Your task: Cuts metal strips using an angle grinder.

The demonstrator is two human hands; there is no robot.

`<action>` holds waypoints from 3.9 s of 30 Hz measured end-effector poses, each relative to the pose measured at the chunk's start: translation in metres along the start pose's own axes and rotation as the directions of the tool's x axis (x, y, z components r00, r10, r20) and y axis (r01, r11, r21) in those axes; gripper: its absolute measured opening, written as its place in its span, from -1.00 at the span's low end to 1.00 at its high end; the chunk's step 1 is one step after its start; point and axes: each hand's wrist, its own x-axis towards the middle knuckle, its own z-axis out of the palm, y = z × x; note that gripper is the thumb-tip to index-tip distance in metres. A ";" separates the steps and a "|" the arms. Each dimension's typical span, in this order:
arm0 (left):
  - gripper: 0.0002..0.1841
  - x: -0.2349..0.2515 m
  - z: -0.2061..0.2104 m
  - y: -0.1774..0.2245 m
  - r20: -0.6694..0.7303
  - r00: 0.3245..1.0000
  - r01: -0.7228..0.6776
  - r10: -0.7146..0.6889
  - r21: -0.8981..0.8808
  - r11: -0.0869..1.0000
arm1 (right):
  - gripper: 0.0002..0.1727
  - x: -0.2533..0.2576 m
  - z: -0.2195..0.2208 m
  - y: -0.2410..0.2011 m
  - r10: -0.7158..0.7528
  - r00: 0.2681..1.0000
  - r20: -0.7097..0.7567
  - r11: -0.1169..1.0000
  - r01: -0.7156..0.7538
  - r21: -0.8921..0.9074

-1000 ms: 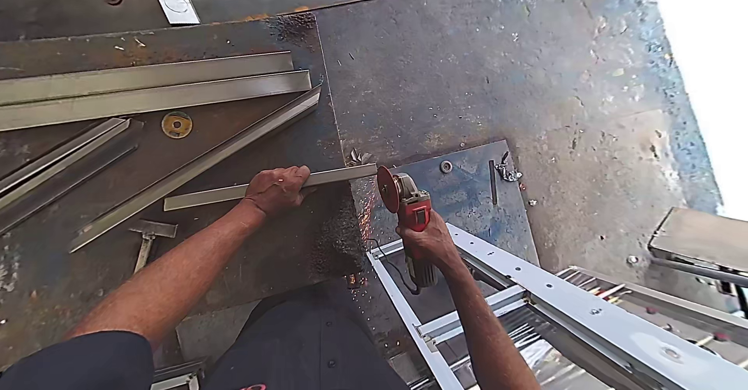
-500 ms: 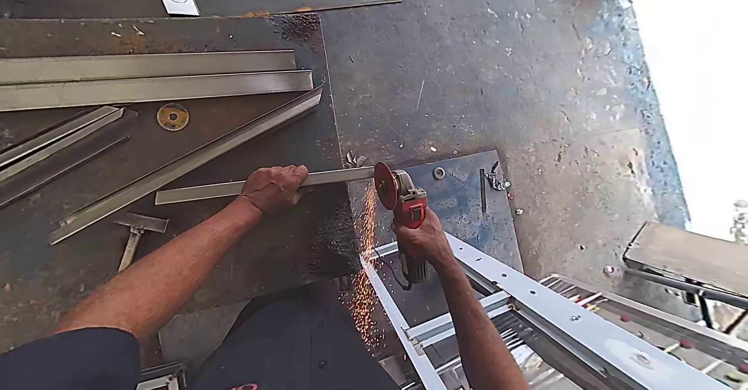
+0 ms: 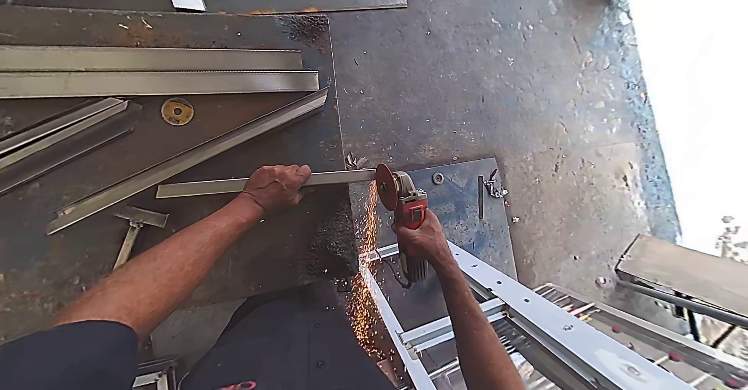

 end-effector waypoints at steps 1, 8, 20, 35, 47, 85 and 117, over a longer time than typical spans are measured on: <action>-0.61 0.000 0.000 0.000 0.001 1.000 0.002 -0.002 0.004 1.000 | -0.17 0.000 0.000 0.000 0.000 1.000 -0.002 1.000 0.000 -0.001; -0.57 0.000 0.001 -0.001 -0.010 1.000 -0.001 0.001 -0.002 1.000 | -0.18 0.004 0.000 -0.002 -0.008 1.000 0.008 0.999 0.008 0.041; -0.60 0.000 0.001 0.000 -0.014 1.000 -0.007 0.007 -0.003 1.000 | -0.23 0.010 -0.005 -0.010 0.008 1.000 0.022 1.000 -0.009 0.017; -0.28 -0.009 0.019 0.007 -0.223 0.974 -0.006 -0.027 -0.145 0.989 | -0.27 -0.046 -0.048 -0.015 -0.002 0.997 -0.083 0.997 0.009 0.077; -0.52 -0.004 0.050 0.026 -0.467 0.768 0.456 -0.438 -0.081 0.886 | -0.14 -0.006 -0.070 0.024 -0.113 0.969 0.218 0.976 0.149 -0.157; -0.55 -0.002 0.047 0.027 -0.426 0.788 0.452 -0.445 -0.091 0.887 | -0.13 0.029 -0.055 0.022 -0.161 0.945 0.284 0.947 0.229 -0.223; -0.57 -0.002 0.047 0.026 -0.409 0.796 0.443 -0.446 -0.109 0.890 | -0.10 0.046 -0.057 0.016 -0.171 0.929 0.328 0.934 0.259 -0.245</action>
